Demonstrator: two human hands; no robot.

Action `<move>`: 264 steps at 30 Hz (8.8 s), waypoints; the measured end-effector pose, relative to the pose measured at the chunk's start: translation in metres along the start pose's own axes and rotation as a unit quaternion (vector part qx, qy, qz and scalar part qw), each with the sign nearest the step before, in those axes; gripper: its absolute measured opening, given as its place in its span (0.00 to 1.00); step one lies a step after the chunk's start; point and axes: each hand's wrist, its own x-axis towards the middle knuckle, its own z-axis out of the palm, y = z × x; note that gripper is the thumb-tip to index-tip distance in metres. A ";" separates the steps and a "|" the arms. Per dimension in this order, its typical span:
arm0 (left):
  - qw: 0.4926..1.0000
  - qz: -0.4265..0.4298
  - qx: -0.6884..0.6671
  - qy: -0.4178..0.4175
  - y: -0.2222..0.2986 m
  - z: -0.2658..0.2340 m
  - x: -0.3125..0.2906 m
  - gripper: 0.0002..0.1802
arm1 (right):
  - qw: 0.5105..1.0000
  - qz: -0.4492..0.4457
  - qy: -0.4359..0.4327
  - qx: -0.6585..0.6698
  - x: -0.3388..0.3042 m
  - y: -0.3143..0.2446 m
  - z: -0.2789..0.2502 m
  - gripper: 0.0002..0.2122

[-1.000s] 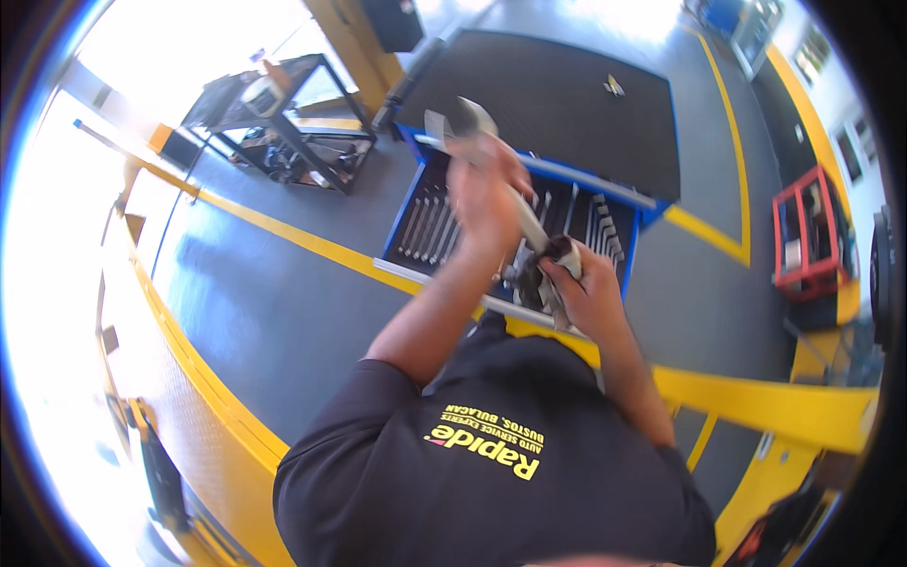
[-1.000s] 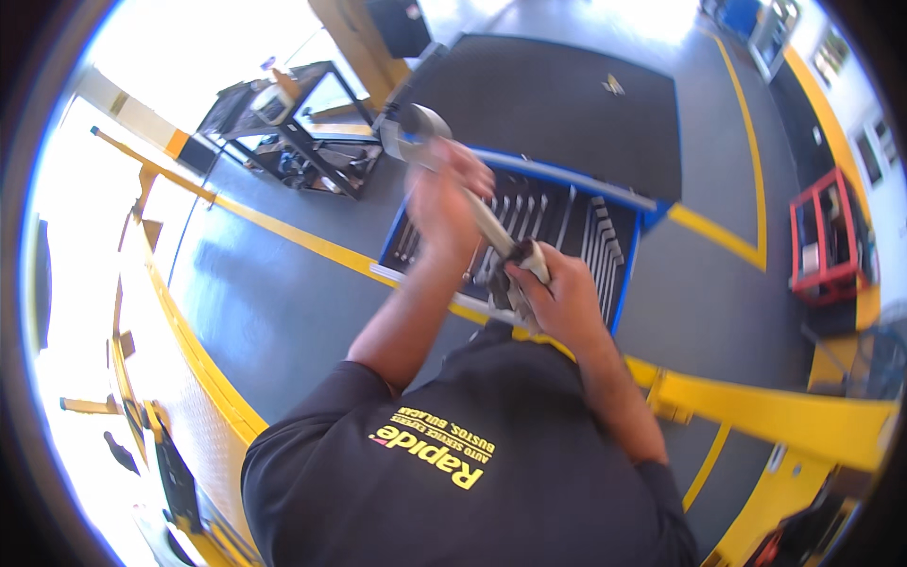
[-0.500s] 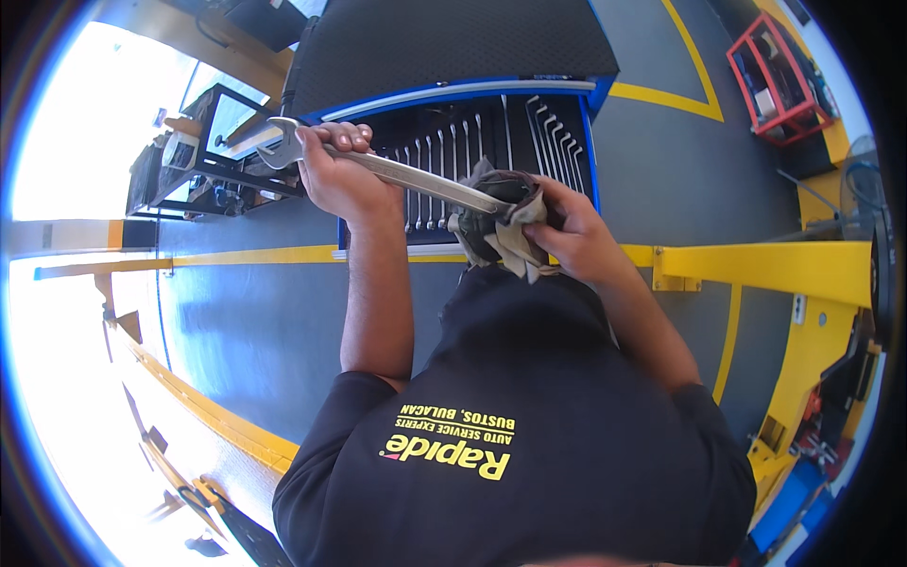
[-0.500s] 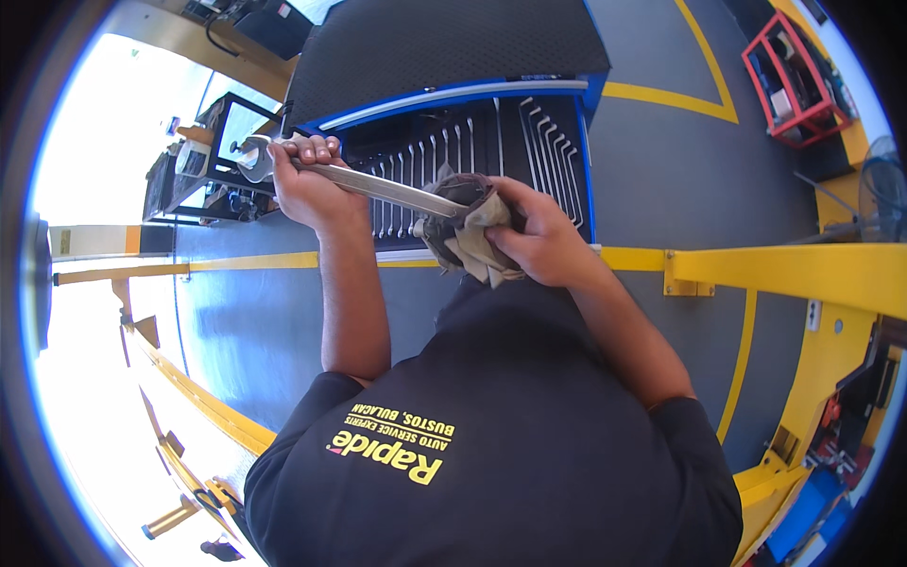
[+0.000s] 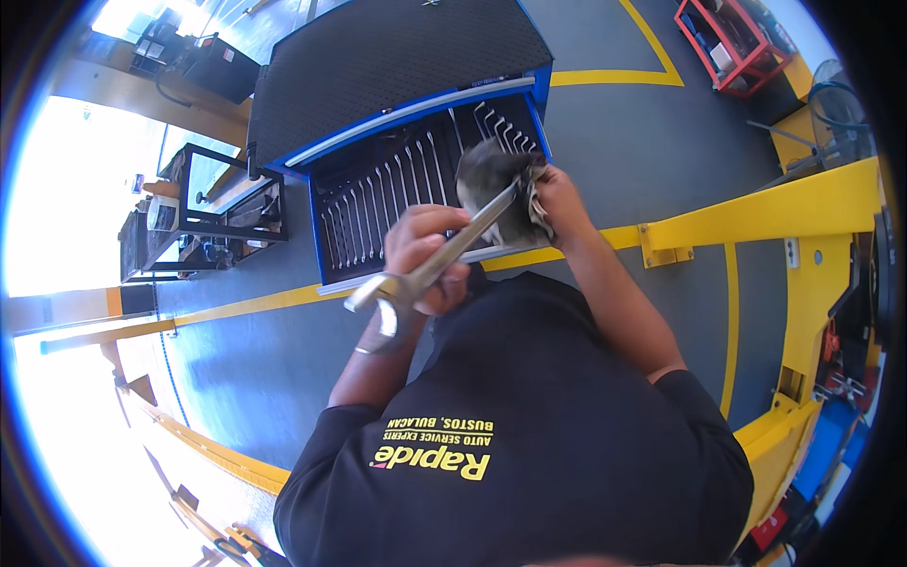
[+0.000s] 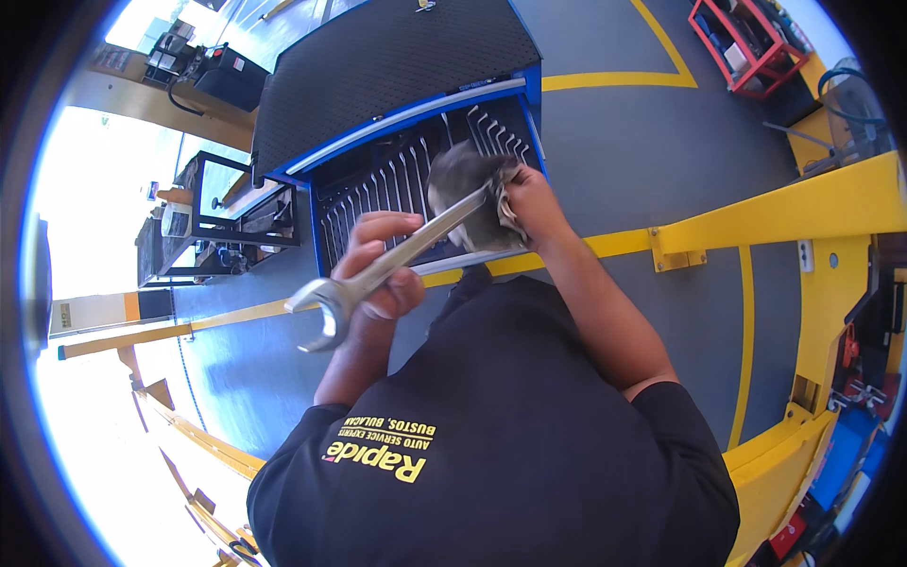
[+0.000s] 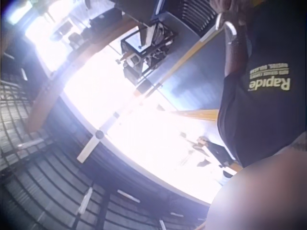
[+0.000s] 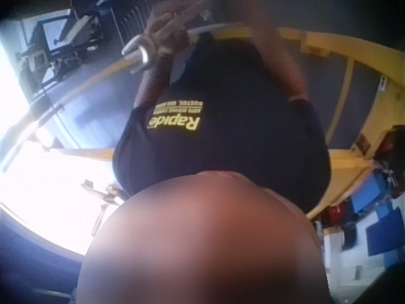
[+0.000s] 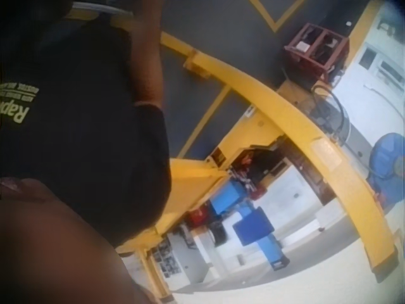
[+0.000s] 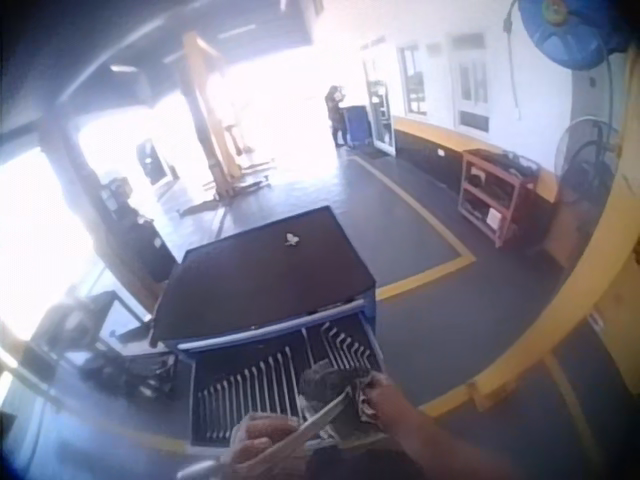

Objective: The person repeatedly picks up wrenches from an open tool drawer, wipes each one with a cloth, and returns it to the drawer. The person handles multiple wrenches one at a time, wiping both sides and the head of each tool before placing it back in the drawer.

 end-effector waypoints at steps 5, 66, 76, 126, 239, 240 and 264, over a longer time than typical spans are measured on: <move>0.954 -0.278 -0.057 0.099 -0.020 -0.024 0.016 0.16 | 0.917 -0.097 -0.217 -0.320 -0.038 0.016 -0.003 0.16; 0.673 -0.518 0.287 -0.444 -0.131 0.014 -0.139 0.54 | 0.784 -0.113 0.026 -0.610 0.035 0.051 -0.142 0.12; 0.743 -0.413 0.317 -0.420 -0.109 0.007 -0.168 0.50 | 0.792 -0.020 -0.096 -0.603 0.058 0.066 -0.128 0.17; 0.773 -0.573 0.133 -0.239 -0.083 -0.035 -0.024 0.15 | 0.819 -0.146 0.040 -0.553 0.025 0.082 -0.113 0.12; 0.873 -0.454 0.146 -0.099 -0.026 -0.023 -0.028 0.20 | 0.968 -0.185 -0.003 -0.166 0.041 0.005 0.112 0.16; 0.885 -0.434 0.139 -0.091 -0.024 -0.022 -0.030 0.20 | 0.965 -0.201 -0.004 -0.169 0.040 -0.003 0.114 0.16; 0.908 -0.366 0.178 -0.103 0.015 -0.048 -0.051 0.13 | 0.924 -0.337 0.070 -0.168 0.062 -0.109 0.087 0.21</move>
